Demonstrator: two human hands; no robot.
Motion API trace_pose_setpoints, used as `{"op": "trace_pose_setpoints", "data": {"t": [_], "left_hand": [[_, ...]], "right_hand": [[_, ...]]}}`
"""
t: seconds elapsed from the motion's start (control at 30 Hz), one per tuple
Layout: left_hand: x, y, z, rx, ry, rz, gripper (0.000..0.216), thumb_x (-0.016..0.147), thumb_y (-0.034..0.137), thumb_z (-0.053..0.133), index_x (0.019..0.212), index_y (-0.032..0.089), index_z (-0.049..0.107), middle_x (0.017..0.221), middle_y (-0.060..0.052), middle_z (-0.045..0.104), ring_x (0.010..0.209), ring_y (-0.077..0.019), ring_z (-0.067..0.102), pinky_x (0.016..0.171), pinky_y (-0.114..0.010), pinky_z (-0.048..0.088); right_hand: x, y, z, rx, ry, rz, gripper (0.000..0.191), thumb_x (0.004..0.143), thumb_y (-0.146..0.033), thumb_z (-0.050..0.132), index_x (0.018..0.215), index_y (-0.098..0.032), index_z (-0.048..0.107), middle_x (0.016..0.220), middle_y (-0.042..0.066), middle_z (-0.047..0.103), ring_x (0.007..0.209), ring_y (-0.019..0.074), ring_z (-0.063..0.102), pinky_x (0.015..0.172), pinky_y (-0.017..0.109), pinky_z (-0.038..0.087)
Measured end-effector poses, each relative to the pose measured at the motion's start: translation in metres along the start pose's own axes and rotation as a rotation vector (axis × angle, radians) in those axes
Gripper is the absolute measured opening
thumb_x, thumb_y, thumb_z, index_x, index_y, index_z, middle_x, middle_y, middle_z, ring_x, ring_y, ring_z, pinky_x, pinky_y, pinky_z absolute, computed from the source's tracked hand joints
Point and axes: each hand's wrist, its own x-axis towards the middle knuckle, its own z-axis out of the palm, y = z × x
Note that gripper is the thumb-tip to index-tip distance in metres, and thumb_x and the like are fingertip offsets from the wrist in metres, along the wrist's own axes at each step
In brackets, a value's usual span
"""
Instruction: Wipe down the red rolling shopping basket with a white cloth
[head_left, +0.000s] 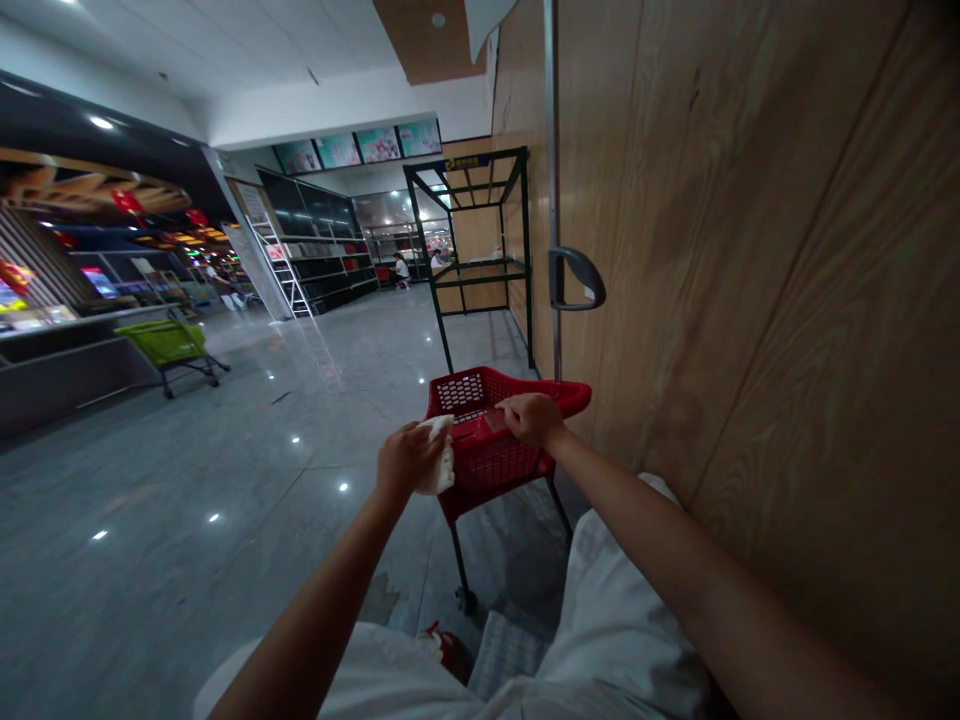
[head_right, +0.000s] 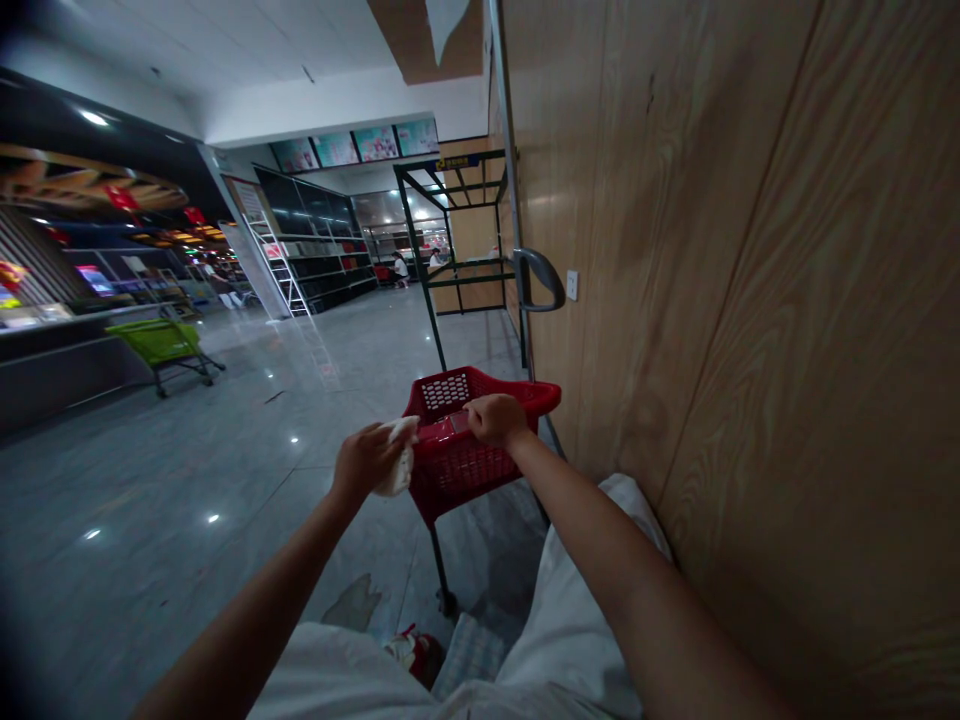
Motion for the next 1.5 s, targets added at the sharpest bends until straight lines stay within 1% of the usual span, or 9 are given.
{"op": "trace_pose_setpoints", "data": {"t": [0.17,0.3,0.47,0.6,0.8,0.97,1.1,1.2,1.5], "left_hand": [[0.001,-0.021,0.016,-0.397,0.056,0.129,0.037,0.081,0.045,0.049,0.090,0.017,0.072,0.085,-0.006,0.070,0.072,-0.0152,0.062,0.067,-0.024,0.047],[-0.003,-0.014,0.025,-0.506,0.086,0.158,0.034,0.081,0.042,0.051,0.091,0.017,0.072,0.088,-0.006,0.071,0.077,-0.0165,0.063,0.069,-0.024,0.049],[-0.014,0.024,0.038,-0.462,0.157,0.193,0.023,0.079,0.033,0.056,0.090,0.020,0.072,0.084,-0.004,0.069,0.074,-0.0146,0.062,0.069,-0.024,0.050],[-0.019,0.065,0.055,-0.411,0.184,0.175,0.019,0.078,0.028,0.060,0.091,0.020,0.070,0.091,-0.005,0.068,0.079,-0.0151,0.062,0.075,-0.026,0.050],[-0.014,0.112,0.080,-0.452,0.125,0.249,0.028,0.079,0.025,0.061,0.106,0.022,0.065,0.109,-0.005,0.065,0.093,-0.0151,0.061,0.084,-0.025,0.048],[0.006,0.073,0.098,-0.315,0.026,0.111,0.021,0.084,0.029,0.055,0.099,0.020,0.067,0.097,-0.005,0.067,0.085,-0.0143,0.060,0.080,-0.024,0.046],[0.015,0.020,0.105,-0.192,-0.044,-0.042,0.025,0.088,0.034,0.050,0.094,0.019,0.068,0.092,-0.005,0.069,0.086,-0.0153,0.060,0.080,-0.023,0.042],[0.011,0.003,0.110,-0.157,-0.035,-0.088,0.028,0.088,0.038,0.049,0.092,0.019,0.069,0.091,-0.005,0.068,0.084,-0.0153,0.060,0.078,-0.023,0.042],[-0.002,0.003,0.118,-0.124,0.012,-0.102,0.031,0.089,0.039,0.046,0.102,0.019,0.067,0.100,-0.008,0.066,0.092,-0.0172,0.059,0.083,-0.025,0.042]], "right_hand": [[0.000,0.010,0.004,0.039,0.031,-0.067,0.030,0.082,-0.021,0.047,0.098,-0.019,0.071,0.099,0.003,0.072,0.089,0.0171,0.066,0.084,0.026,0.047],[0.000,0.029,0.003,0.068,0.048,-0.131,0.030,0.081,-0.022,0.049,0.100,-0.019,0.071,0.100,0.003,0.072,0.093,0.0180,0.066,0.086,0.027,0.048],[0.001,0.067,-0.007,0.092,-0.055,-0.206,0.033,0.088,-0.022,0.039,0.101,-0.020,0.070,0.103,0.003,0.071,0.099,0.0159,0.064,0.089,0.029,0.047],[0.002,0.088,-0.018,-0.002,-0.124,-0.120,0.035,0.091,-0.019,0.035,0.108,-0.019,0.066,0.116,0.006,0.065,0.114,0.0177,0.056,0.100,0.036,0.041],[0.007,0.053,-0.025,0.139,-0.055,-0.064,0.036,0.094,-0.028,0.035,0.111,-0.017,0.065,0.121,0.009,0.062,0.117,0.0198,0.054,0.100,0.038,0.041],[0.000,0.016,-0.039,0.283,-0.018,0.001,0.044,0.096,-0.031,0.027,0.114,-0.014,0.063,0.119,0.010,0.063,0.112,0.0165,0.057,0.096,0.030,0.042],[-0.014,0.002,-0.044,0.039,-0.309,0.040,0.043,0.096,-0.033,0.028,0.097,-0.017,0.068,0.102,0.009,0.070,0.097,0.0187,0.063,0.082,0.028,0.045],[-0.022,-0.010,-0.034,-0.228,-0.471,0.103,0.043,0.095,-0.038,0.033,0.092,-0.016,0.069,0.096,0.013,0.070,0.090,0.0244,0.065,0.074,0.033,0.045],[-0.027,-0.021,0.011,-0.393,-0.293,-0.023,0.047,0.091,-0.052,0.039,0.096,-0.013,0.066,0.093,0.015,0.066,0.082,0.0240,0.062,0.067,0.031,0.038]]}}
